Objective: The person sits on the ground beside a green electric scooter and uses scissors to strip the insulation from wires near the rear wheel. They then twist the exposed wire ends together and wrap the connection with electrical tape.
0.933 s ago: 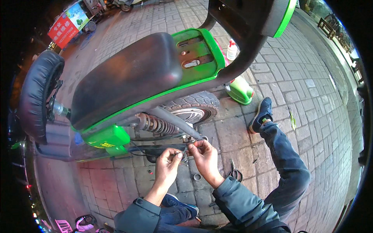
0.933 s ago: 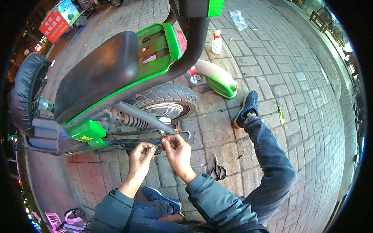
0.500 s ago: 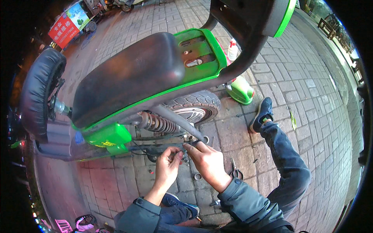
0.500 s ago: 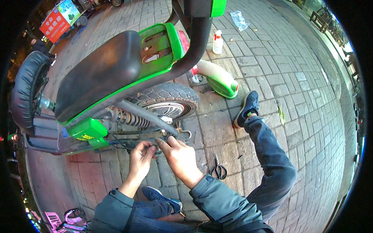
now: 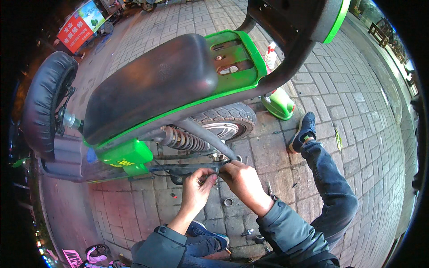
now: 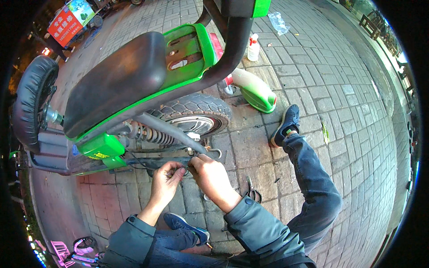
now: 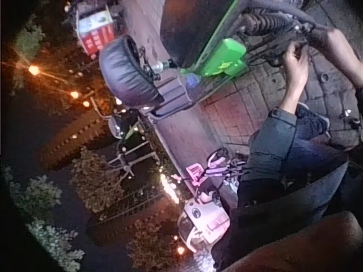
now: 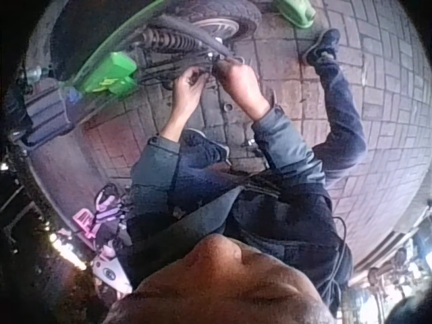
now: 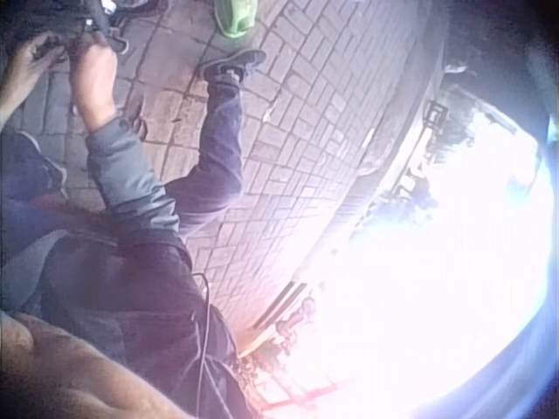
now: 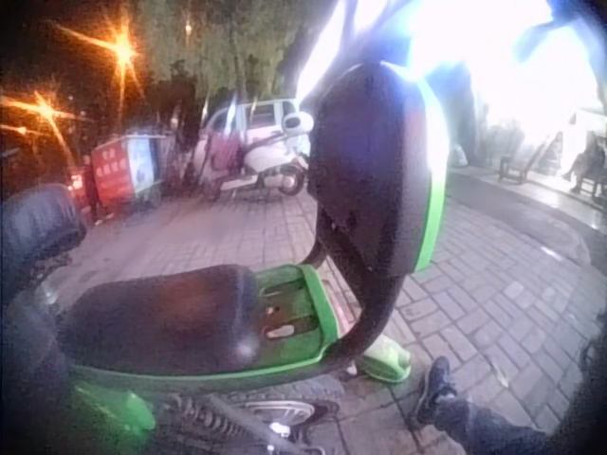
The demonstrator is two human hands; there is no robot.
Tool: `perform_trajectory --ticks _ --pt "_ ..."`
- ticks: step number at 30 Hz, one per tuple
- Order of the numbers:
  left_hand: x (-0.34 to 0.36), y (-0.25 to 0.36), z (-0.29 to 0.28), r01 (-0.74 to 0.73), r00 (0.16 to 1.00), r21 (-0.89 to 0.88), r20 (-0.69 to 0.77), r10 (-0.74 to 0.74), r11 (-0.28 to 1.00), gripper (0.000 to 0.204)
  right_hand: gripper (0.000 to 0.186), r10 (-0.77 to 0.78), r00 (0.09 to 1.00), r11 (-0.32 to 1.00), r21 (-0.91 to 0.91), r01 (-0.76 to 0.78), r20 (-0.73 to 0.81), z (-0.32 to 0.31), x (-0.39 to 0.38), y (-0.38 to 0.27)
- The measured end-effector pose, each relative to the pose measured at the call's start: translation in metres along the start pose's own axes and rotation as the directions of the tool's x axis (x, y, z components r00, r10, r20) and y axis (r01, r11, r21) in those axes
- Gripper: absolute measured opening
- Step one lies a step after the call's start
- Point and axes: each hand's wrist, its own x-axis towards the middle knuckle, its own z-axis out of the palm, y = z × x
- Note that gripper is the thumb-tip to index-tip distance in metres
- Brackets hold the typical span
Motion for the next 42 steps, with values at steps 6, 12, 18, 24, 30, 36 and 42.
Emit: perform_trajectory --ticks 6,12,18,24,30,36,42 --pt "0.0 -0.001 0.003 -0.012 1.0 -0.034 0.024 0.013 0.999 0.018 0.011 0.012 0.998 0.98 0.2 -0.025 0.064 -0.009 0.005 0.006" --pt "0.002 -0.001 0.002 -0.012 1.0 -0.106 0.016 0.013 0.994 0.015 0.01 -0.021 0.994 0.962 0.273 -0.009 0.109 -0.009 0.006 0.01" --pt "0.002 0.0 0.001 -0.013 1.0 -0.025 0.017 0.013 1.0 0.015 0.01 0.169 0.978 0.876 0.437 -0.205 0.122 -0.004 0.002 0.007" --pt "0.001 -0.001 0.003 -0.045 0.999 0.014 0.02 0.045 0.999 0.014 0.005 0.255 0.922 0.952 0.244 -0.187 -0.29 0.013 -0.002 0.009" --pt "-0.004 -0.009 0.002 -0.104 0.994 0.074 -0.028 0.106 0.992 0.008 0.014 0.306 0.872 0.94 0.268 -0.212 -0.383 0.008 -0.03 -0.024" --pt "-0.01 -0.013 -0.001 -0.061 0.998 -0.018 -0.006 0.06 0.998 0.006 0.027 0.667 0.729 0.626 0.645 -0.437 -0.154 0.046 -0.06 -0.042" --pt "-0.013 -0.015 0.001 -0.004 1.0 -0.047 -0.003 0.004 0.999 0.005 0.026 0.59 0.702 -0.12 0.903 -0.413 0.399 0.062 -0.044 -0.019"
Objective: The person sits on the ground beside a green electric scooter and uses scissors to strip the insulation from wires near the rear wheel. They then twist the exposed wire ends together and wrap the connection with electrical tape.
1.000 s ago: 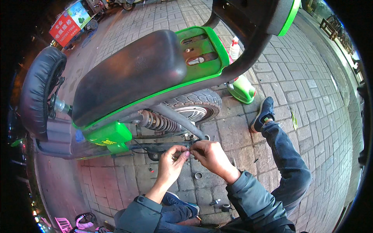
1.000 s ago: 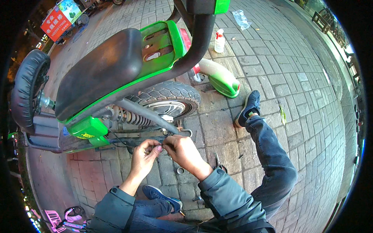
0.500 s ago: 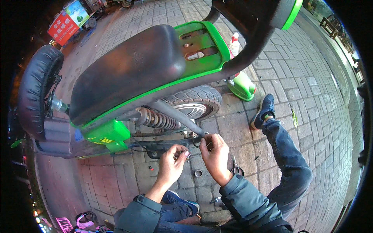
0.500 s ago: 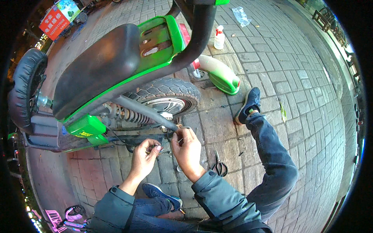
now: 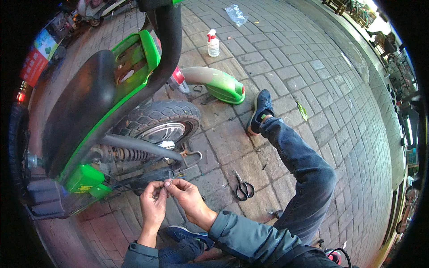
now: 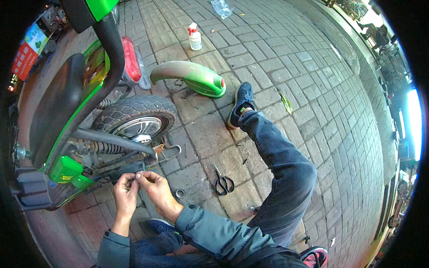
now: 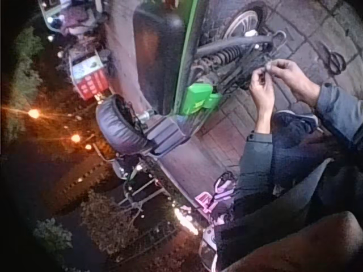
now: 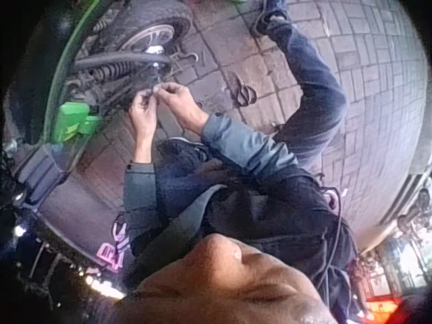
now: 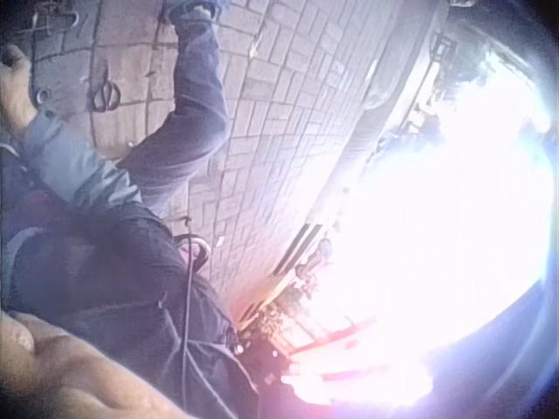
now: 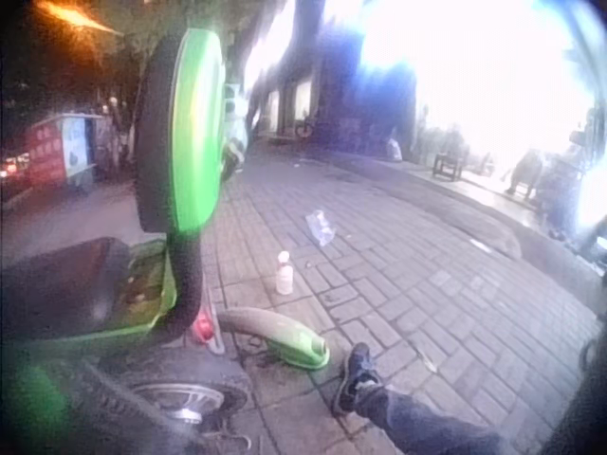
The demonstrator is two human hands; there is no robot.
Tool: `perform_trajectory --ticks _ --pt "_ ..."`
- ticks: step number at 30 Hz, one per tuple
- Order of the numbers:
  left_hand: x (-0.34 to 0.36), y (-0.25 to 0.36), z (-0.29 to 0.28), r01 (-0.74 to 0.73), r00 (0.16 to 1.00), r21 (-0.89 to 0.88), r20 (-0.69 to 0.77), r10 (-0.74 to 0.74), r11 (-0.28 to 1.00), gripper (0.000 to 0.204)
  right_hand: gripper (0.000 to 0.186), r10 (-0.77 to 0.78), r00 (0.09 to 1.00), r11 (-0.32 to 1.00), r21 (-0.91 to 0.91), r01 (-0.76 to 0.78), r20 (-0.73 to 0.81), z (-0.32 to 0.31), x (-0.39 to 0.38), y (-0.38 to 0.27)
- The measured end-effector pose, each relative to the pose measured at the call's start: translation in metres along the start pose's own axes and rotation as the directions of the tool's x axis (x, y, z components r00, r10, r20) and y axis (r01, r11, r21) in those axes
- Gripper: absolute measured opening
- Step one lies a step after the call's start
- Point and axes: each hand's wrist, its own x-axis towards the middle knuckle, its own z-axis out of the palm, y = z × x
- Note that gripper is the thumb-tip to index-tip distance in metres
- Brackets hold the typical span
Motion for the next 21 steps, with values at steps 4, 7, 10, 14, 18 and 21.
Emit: perform_trajectory --ticks 4,7,10,14,18,21 --pt "-0.002 -0.002 0.002 -0.034 0.999 -0.042 -0.037 0.032 0.999 0.011 0.016 -0.049 0.997 0.999 0.01 0.05 -0.054 -0.003 0.001 -0.01" --pt "-0.002 0.0 0.003 -0.14 0.988 -0.209 -0.094 0.123 0.968 0.01 0.021 -0.124 0.99 0.992 -0.024 0.123 -0.063 -0.018 -0.001 -0.015" --pt "-0.004 0.007 0.002 -0.153 0.984 -0.044 -0.101 0.148 0.987 0.007 0.022 -0.139 0.985 0.98 -0.155 0.122 -0.103 -0.029 -0.004 -0.016" --pt "-0.01 0.02 -0.001 -0.035 0.994 0.314 -0.086 0.066 0.949 0.006 0.019 -0.18 0.976 0.956 -0.258 0.143 -0.126 -0.031 -0.004 -0.024" --pt "-0.015 0.028 -0.007 -0.105 0.989 0.274 0.133 0.07 0.956 0.004 0.017 -0.557 0.818 0.573 -0.648 0.501 0.14 -0.025 -0.005 -0.033" --pt "-0.012 0.029 -0.011 -0.026 0.973 0.376 0.222 -0.063 0.926 0.002 0.017 -0.598 0.767 0.403 -0.741 0.538 0.232 -0.022 -0.004 -0.035"
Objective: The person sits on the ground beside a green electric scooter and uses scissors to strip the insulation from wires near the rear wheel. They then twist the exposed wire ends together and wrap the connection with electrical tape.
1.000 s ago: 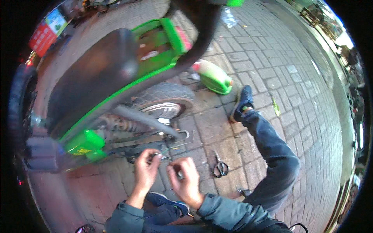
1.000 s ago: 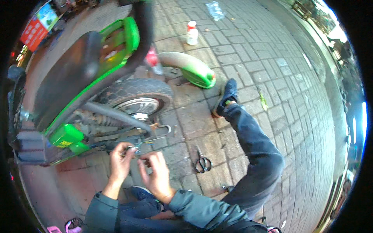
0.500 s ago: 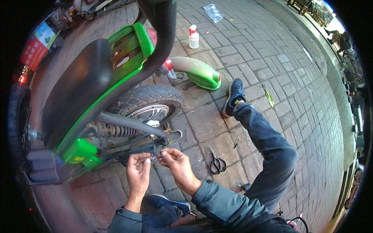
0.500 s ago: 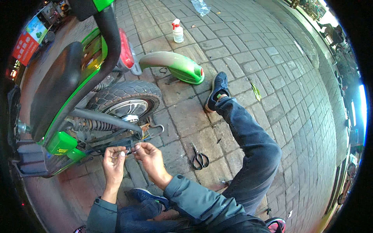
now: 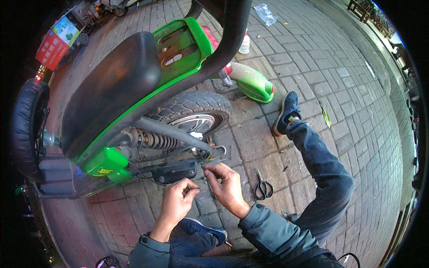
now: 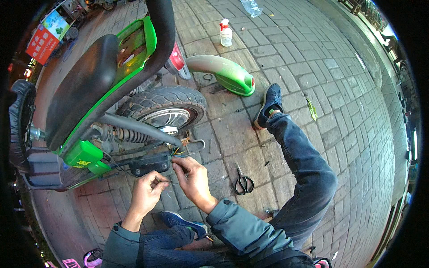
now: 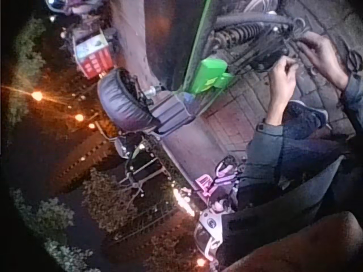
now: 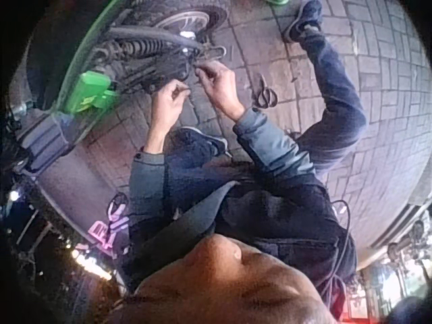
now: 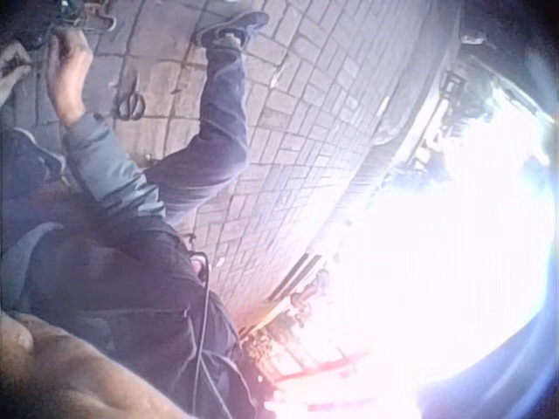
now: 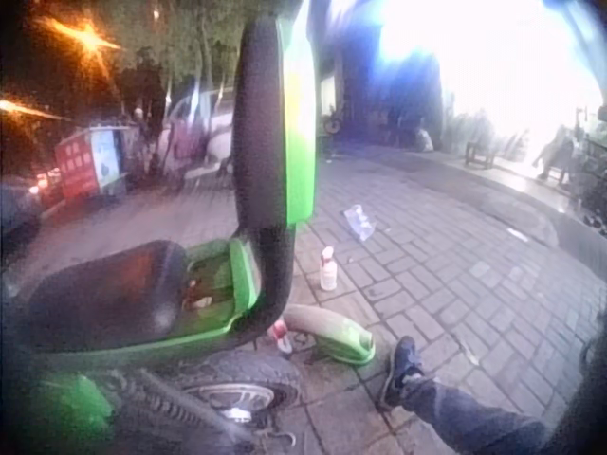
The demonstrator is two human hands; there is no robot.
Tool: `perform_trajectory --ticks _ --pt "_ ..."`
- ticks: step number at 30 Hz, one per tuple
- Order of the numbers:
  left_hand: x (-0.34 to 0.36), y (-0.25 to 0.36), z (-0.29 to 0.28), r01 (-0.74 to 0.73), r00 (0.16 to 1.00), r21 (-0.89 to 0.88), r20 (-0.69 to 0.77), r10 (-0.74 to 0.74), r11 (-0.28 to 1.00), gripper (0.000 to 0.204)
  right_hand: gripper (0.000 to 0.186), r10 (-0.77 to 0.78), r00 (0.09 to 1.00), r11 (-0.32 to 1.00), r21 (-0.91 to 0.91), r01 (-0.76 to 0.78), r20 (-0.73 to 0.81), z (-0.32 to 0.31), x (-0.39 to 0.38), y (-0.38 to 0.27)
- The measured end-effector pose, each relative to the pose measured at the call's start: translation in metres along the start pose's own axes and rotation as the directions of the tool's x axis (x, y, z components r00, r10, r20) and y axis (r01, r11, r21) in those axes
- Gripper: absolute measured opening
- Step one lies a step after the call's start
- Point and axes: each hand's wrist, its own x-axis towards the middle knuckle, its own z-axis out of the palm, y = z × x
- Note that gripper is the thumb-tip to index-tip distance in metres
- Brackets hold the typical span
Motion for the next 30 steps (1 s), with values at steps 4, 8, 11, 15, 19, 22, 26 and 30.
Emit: perform_trajectory --ticks 4,8,11,15,19,22,26,30 --pt "0.011 -0.002 -0.001 -0.058 0.997 -0.224 -0.067 0.044 0.973 0.005 0.016 0.432 0.898 0.851 0.294 -0.435 0.078 0.008 -0.006 0.001" --pt "0.024 -0.003 -0.006 -0.057 0.998 -0.447 0.004 0.066 0.893 0.01 0.016 0.453 0.883 0.728 0.52 -0.446 0.123 0.01 -0.017 0.004" --pt "0.029 -0.004 -0.011 0.03 0.994 -0.404 0.11 0.016 0.914 0.01 0.016 0.359 0.924 0.777 0.505 -0.374 0.132 0.009 -0.022 0.005" --pt "0.037 -0.002 -0.013 0.098 0.988 -0.464 0.153 -0.029 0.88 0.014 0.022 0.433 0.872 0.686 0.544 -0.482 0.227 0.006 -0.016 0.003" --pt "0.042 0.002 -0.022 0.149 0.978 -0.508 0.205 -0.049 0.848 0.017 0.034 0.462 0.792 0.472 0.645 -0.601 0.4 0.001 -0.003 -0.005" --pt "0.037 0.006 -0.038 0.181 0.944 -0.383 0.325 -0.051 0.906 0.013 0.044 0.501 0.734 0.415 0.617 -0.669 0.459 0.001 0.007 -0.016" --pt "0.026 0.009 -0.055 0.202 0.911 -0.191 0.398 -0.112 0.961 0.009 0.048 0.576 0.649 0.317 0.596 -0.738 0.497 0.019 0.021 -0.025" --pt "0.023 0.009 -0.06 0.276 0.934 -0.355 0.32 -0.161 0.893 0.009 0.021 0.533 0.738 0.222 0.773 -0.594 0.414 0.038 0.022 -0.022"
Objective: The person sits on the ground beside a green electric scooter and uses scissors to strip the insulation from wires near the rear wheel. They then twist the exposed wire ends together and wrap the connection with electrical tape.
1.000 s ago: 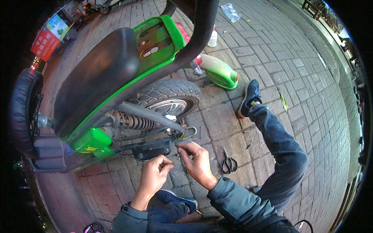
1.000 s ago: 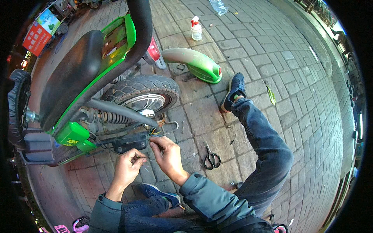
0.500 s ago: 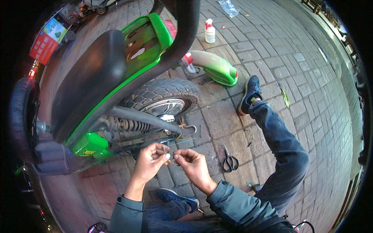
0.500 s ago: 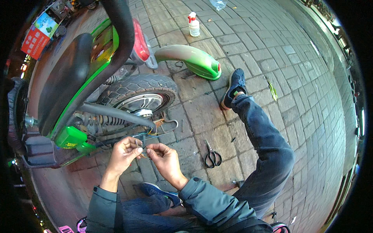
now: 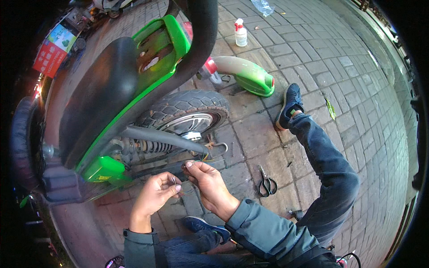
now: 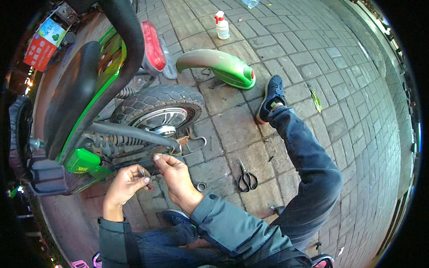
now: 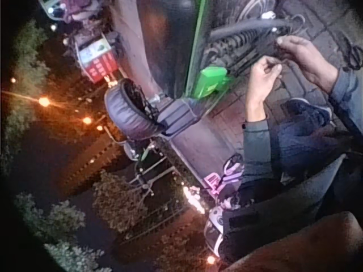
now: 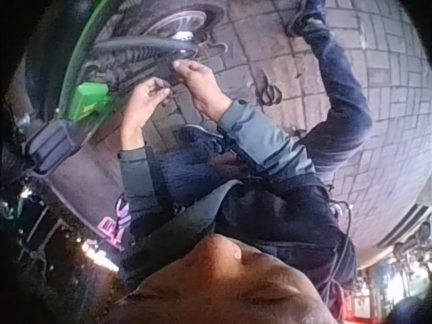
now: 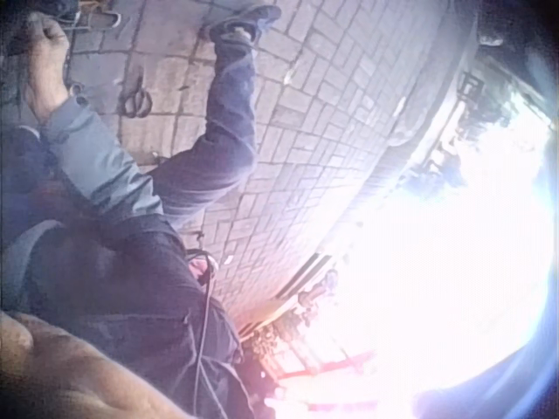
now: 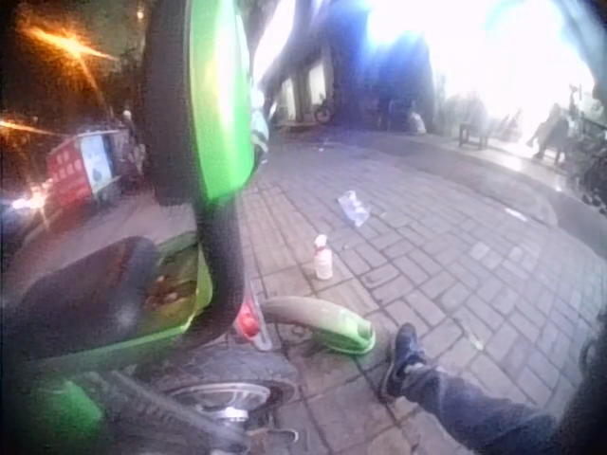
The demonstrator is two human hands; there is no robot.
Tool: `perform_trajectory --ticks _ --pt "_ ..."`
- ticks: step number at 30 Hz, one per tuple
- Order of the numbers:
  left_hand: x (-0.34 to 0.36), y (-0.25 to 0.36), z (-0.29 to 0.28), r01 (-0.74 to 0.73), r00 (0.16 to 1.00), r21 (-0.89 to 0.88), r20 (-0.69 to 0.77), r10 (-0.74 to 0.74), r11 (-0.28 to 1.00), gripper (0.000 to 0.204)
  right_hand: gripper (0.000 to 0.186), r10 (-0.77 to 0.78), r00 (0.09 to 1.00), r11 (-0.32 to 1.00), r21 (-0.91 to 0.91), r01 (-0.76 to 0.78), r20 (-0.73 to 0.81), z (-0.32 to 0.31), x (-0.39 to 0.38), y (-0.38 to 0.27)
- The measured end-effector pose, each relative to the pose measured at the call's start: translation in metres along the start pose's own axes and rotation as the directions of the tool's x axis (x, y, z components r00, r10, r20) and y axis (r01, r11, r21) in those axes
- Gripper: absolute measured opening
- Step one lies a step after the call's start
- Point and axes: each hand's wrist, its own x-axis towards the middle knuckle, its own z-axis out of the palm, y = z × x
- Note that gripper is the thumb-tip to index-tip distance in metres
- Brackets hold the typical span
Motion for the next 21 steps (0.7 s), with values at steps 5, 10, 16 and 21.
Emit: perform_trajectory --ticks 5,10,16,21 --pt "0.014 -0.004 0.008 -0.045 0.999 -0.053 0.007 0.046 0.998 0.009 0.022 -0.258 0.957 0.855 -0.493 0.161 -0.134 -0.03 -0.018 0.013" --pt "0.031 -0.01 0.021 -0.045 0.998 -0.019 0.043 0.046 0.999 0.016 0.017 -0.382 0.913 0.859 -0.418 0.295 -0.14 -0.045 -0.025 0.019" --pt "0.043 -0.005 0.02 -0.05 0.997 -0.004 0.057 0.05 0.999 0.019 0.018 -0.427 0.902 0.731 -0.611 0.304 -0.062 -0.044 -0.026 0.012" --pt "0.051 -0.003 0.021 -0.075 0.994 0.007 0.078 0.074 0.997 0.016 0.018 -0.346 0.937 0.752 -0.608 0.255 -0.036 -0.044 -0.023 0.001"
